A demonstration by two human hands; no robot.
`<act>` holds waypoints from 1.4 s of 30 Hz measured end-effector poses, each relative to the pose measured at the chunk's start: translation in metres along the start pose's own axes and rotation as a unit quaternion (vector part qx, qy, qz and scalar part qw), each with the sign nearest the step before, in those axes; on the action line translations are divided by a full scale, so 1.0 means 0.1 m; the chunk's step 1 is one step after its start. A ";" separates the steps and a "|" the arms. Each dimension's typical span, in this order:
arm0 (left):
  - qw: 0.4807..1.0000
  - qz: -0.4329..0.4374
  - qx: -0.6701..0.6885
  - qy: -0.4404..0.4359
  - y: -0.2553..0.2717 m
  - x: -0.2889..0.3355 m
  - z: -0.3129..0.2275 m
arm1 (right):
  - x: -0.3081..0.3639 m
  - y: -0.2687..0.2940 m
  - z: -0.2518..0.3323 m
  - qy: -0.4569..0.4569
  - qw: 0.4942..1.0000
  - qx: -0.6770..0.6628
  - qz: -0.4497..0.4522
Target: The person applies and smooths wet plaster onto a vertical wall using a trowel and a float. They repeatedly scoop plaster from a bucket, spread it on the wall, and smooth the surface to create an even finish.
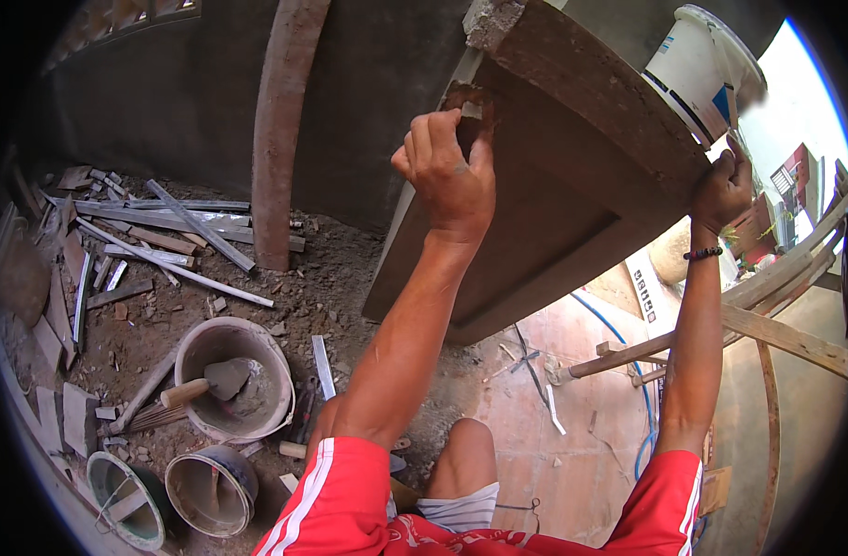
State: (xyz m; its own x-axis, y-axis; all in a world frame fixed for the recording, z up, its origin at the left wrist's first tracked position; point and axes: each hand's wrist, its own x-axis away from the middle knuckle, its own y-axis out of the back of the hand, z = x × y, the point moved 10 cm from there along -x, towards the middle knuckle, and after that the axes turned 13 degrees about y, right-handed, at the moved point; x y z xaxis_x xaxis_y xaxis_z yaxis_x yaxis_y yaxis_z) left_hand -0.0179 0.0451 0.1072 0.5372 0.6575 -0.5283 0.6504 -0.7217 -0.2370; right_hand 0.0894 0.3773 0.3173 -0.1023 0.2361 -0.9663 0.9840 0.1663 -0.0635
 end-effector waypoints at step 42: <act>0.890 0.301 0.295 0.171 -0.44 -0.56 0.61 | 0.00 -0.07 -0.08 -0.008 0.998 0.022 0.058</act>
State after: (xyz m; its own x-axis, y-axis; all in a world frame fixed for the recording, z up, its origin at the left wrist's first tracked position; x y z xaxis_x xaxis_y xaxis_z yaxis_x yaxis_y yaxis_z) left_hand -0.1090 0.0267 0.0971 0.8912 0.0668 -0.4487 -0.1523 -0.8877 -0.4346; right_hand 0.0814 0.3842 0.3201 0.0153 0.2361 -0.9716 0.9945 0.0969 0.0392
